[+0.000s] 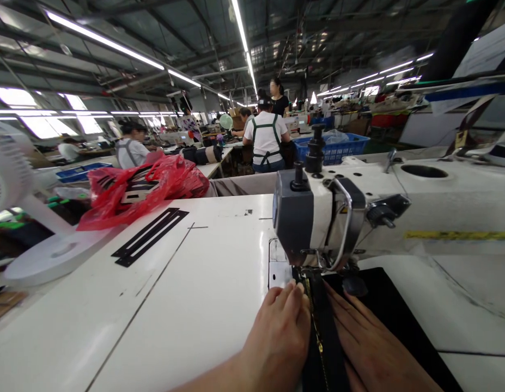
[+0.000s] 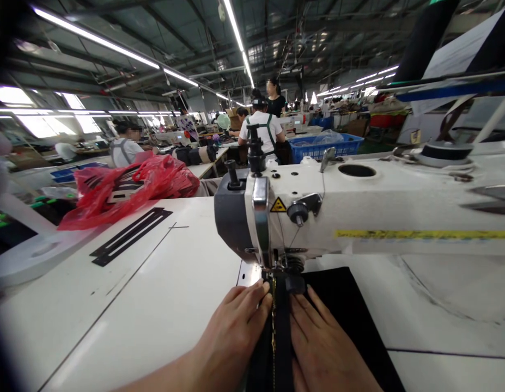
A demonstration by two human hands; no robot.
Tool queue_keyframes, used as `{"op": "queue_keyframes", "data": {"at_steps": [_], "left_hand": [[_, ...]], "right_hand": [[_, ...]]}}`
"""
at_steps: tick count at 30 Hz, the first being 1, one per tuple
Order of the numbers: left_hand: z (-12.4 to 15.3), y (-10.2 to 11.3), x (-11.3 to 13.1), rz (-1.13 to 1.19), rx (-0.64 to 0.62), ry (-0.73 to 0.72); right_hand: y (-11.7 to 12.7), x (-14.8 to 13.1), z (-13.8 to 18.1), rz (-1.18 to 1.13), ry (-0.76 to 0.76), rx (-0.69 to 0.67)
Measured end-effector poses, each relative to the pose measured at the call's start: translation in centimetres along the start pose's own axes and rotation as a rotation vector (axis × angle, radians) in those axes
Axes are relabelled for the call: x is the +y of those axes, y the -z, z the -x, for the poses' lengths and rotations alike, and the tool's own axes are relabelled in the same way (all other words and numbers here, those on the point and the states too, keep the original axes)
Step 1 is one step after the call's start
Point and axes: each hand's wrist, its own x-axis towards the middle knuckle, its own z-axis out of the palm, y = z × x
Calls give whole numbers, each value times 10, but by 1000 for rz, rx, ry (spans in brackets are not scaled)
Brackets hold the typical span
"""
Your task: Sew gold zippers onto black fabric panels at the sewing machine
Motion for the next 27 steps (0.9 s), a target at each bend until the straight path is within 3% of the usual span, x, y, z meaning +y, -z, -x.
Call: {"op": "queue_keyframes", "data": {"at_steps": [21,27], "left_hand": [[1,-3,-9,22,-38,-33],[-6,2,-7,15,1,-29]], "right_hand": [[5,-5,1,0,-62,-1],[1,-2,4,29,-47,5]]}}
